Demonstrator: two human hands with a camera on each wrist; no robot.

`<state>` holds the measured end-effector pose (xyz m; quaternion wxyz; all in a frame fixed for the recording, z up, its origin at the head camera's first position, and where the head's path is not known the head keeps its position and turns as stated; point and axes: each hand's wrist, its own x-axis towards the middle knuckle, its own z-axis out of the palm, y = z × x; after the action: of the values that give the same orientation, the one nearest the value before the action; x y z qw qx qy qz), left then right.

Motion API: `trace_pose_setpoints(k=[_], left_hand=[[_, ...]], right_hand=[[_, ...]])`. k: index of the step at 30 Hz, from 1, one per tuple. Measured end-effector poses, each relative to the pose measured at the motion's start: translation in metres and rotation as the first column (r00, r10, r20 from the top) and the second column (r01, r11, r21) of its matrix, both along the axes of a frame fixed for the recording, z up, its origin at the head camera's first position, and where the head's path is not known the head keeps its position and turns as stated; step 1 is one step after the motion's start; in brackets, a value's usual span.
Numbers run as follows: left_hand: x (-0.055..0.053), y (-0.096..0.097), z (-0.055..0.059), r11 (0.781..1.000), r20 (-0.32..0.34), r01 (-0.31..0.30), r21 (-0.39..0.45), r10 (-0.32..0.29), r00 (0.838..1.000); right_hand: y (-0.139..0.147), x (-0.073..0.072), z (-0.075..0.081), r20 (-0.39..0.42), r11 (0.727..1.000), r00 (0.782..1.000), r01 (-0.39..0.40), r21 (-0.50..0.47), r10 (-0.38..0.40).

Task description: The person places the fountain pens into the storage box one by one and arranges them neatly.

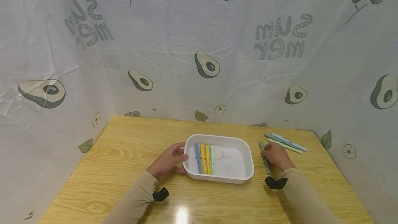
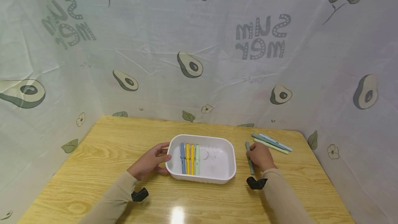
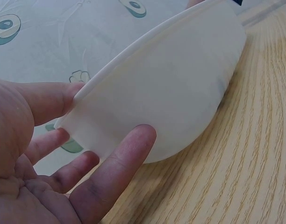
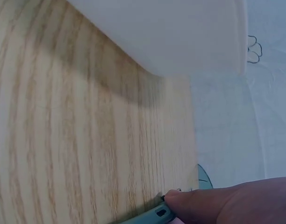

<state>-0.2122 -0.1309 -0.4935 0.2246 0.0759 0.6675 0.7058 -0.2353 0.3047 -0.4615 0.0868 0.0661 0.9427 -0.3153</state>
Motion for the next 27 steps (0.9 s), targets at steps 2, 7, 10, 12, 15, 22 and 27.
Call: trace_pose_setpoints(k=[2,7,10,12,15,22,27], left_hand=[[0.0,0.0,0.0,1.0,-0.001,-0.001,0.003,0.001,1.0],[0.0,-0.001,0.0,1.0,0.001,-0.003,0.007,0.003,1.0],[0.0,-0.001,-0.001,1.0,0.003,-0.006,0.004,0.006,1.0],[0.0,-0.001,-0.002,1.0,0.005,-0.008,0.006,0.007,1.0],[0.001,-0.001,-0.002,1.0,0.004,-0.008,0.012,0.008,1.0],[0.001,0.0,-0.001,1.0,-0.001,-0.011,0.008,0.011,1.0],[0.001,-0.001,-0.001,1.0,-0.003,-0.01,0.004,0.01,1.0]], right_hand=[[-0.001,0.002,0.0,-0.005,1.0,1.0,-0.006,0.013,0.006],[-0.002,0.007,0.0,-0.002,1.0,1.0,0.001,0.007,-0.001],[-0.002,0.01,0.0,-0.007,1.0,1.0,-0.008,0.029,0.008],[-0.002,0.011,0.001,-0.011,0.999,1.0,-0.021,0.05,0.022],[-0.004,0.013,0.001,-0.02,0.996,0.999,-0.034,0.08,0.036],[-0.007,0.017,0.004,-0.008,0.995,0.999,-0.042,0.096,0.043],[-0.008,0.02,0.004,0.018,0.995,0.999,-0.048,0.086,0.047]])
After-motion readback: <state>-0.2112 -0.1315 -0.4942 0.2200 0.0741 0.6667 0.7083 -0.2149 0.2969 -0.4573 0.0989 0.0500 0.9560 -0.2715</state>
